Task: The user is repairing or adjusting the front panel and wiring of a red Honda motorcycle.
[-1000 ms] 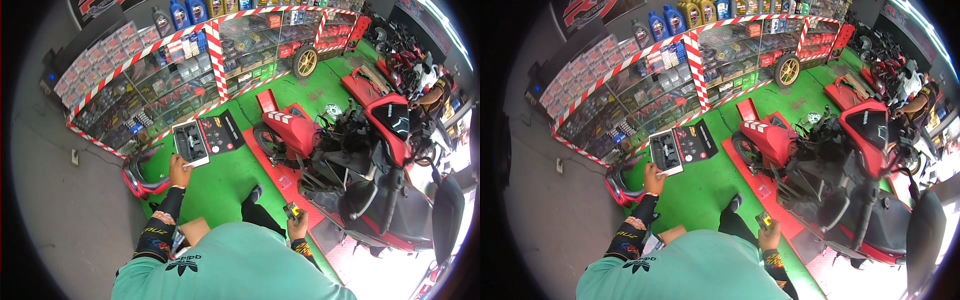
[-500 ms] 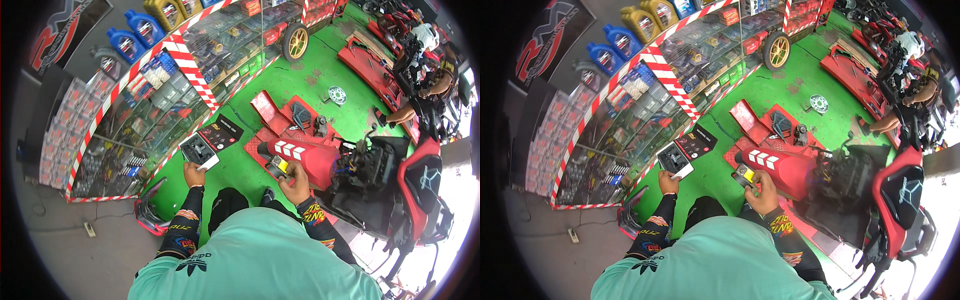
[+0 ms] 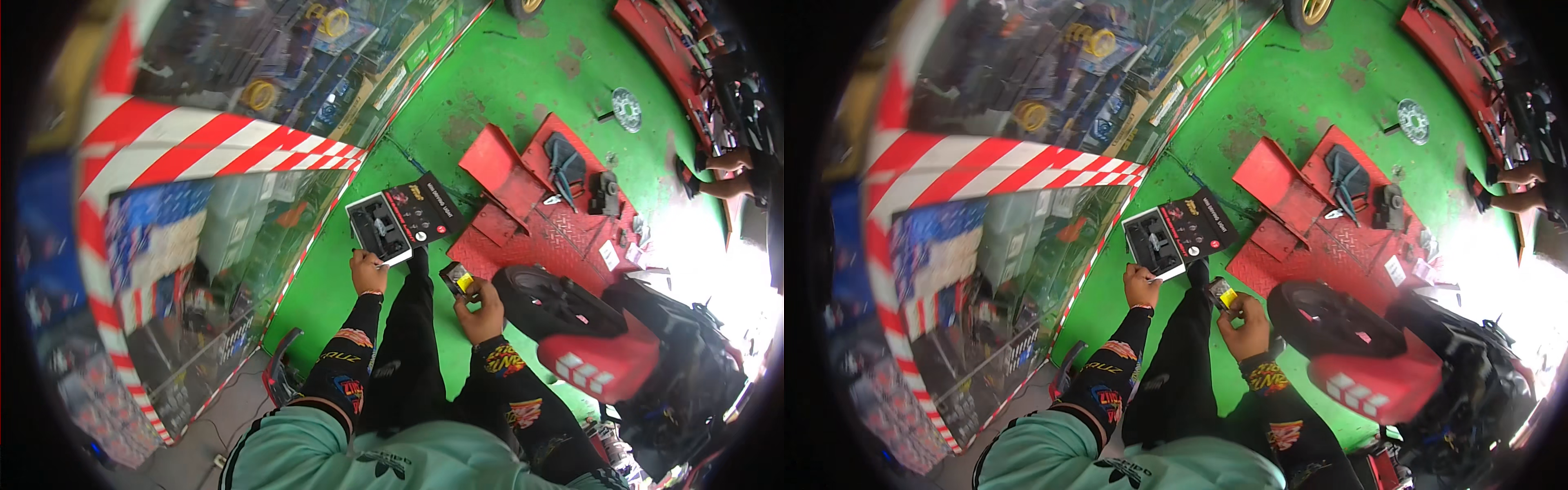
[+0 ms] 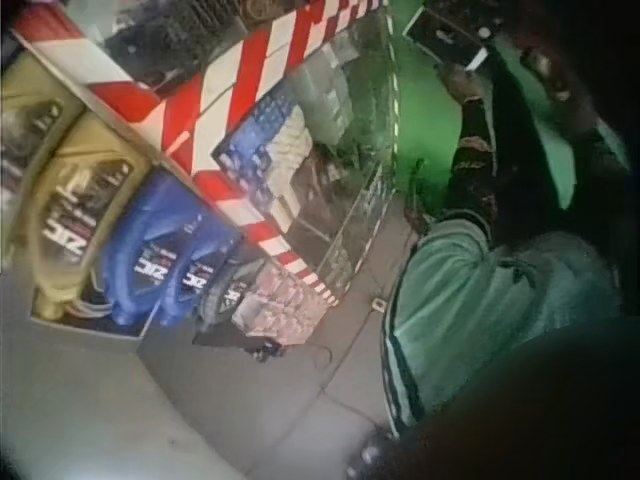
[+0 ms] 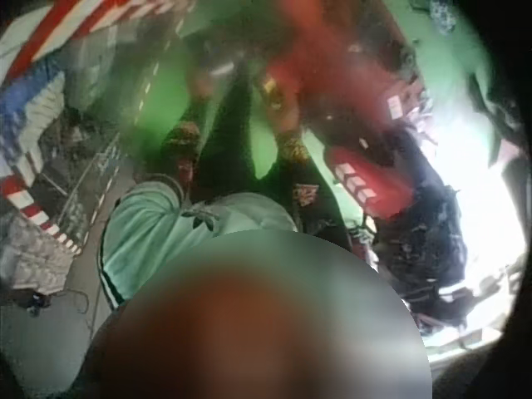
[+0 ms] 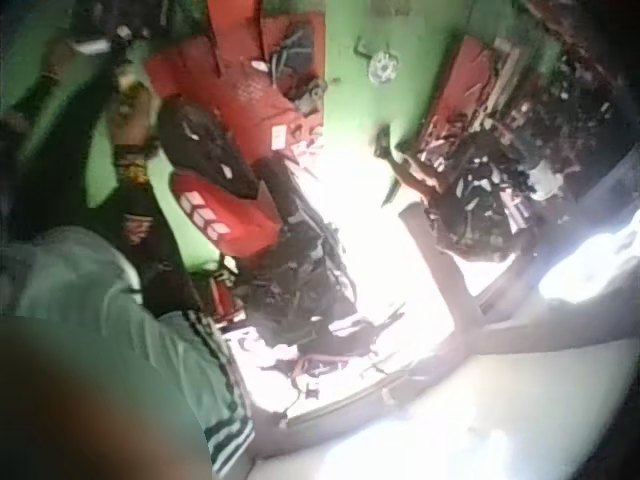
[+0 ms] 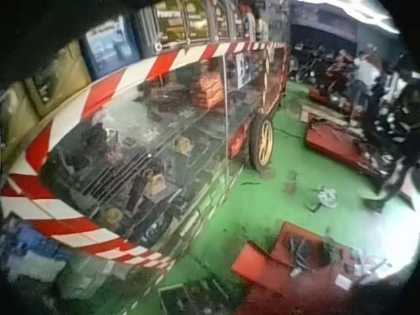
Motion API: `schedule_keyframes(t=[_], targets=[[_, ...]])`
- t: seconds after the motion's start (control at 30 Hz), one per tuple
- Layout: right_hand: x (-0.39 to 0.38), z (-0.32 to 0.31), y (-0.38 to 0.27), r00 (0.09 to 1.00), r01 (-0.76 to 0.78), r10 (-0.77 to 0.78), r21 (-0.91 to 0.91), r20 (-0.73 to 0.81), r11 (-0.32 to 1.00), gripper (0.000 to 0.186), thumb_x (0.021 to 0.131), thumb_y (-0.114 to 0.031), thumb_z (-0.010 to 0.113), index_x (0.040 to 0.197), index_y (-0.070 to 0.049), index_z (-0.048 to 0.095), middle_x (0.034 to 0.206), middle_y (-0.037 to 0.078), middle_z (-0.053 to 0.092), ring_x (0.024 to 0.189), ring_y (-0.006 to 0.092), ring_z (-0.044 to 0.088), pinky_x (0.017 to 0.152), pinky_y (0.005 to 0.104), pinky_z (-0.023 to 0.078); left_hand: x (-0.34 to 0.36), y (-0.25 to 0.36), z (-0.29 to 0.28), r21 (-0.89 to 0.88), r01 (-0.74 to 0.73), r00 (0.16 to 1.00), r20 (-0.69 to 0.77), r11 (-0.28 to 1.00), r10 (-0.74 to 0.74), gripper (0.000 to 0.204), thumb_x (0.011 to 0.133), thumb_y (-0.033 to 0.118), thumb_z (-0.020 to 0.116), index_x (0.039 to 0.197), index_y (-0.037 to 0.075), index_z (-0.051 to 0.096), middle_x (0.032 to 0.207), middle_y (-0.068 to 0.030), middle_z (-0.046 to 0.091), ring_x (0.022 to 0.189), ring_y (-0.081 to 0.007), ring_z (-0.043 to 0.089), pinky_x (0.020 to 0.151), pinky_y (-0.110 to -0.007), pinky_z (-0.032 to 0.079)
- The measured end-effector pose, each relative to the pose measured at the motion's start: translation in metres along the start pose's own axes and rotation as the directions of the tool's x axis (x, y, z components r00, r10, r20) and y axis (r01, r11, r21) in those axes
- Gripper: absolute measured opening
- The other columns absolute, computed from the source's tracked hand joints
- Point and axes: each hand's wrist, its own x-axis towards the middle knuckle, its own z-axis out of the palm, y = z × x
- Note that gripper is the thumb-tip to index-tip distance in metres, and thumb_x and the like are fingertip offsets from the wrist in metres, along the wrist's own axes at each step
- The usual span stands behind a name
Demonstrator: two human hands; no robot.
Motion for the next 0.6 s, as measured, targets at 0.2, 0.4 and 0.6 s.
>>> schedule_keyframes(t=[0.2,0.4,0.6], targets=[[0.112,0.148,0.12,0.97,-0.173,0.195,-0.154,0.143,0.973,0.034,0.081,-0.007,0.073,0.111,-0.006,0.057,0.09,0.011,0.066,0.08,0.0274,0.067,0.073,0.0378,0.054,0.113,-0.064,0.111,0.035,-0.07,0.994,0.09,0.997,0.067,0.023,0.059,0.002,0.083,0.066,0.01,0.062,0.096,-0.0098,0.059,0.096,-0.0367,0.056,0.082,-0.048,0.049],[0.202,0.241,0.21,0.937,-0.181,0.234,-0.214,0.258,0.96,0.043,0.081,-0.013,0.07,0.122,-0.01,0.057,0.105,0.018,0.069,0.097,0.0368,0.069,0.082,0.0466,0.055,0.155,-0.129,0.191,0.046,-0.113,0.991,0.074,0.992,0.11,0.025,0.06,0.0,0.082,0.068,0.009,0.06,0.099,-0.0108,0.057,0.1,-0.0371,0.055,0.082,-0.049,0.05],[0.229,0.334,0.256,0.822,-0.409,0.441,-0.165,0.361,0.897,0.05,0.074,-0.016,0.075,0.118,-0.004,0.055,0.11,0.022,0.067,0.102,0.0403,0.066,0.088,0.0481,0.053,0.163,-0.217,0.206,0.103,-0.174,0.957,0.253,0.979,0.143,0.025,0.064,0.0,0.081,0.07,0.006,0.057,0.101,-0.0124,0.055,0.101,-0.0371,0.056,0.085,-0.048,0.048]])
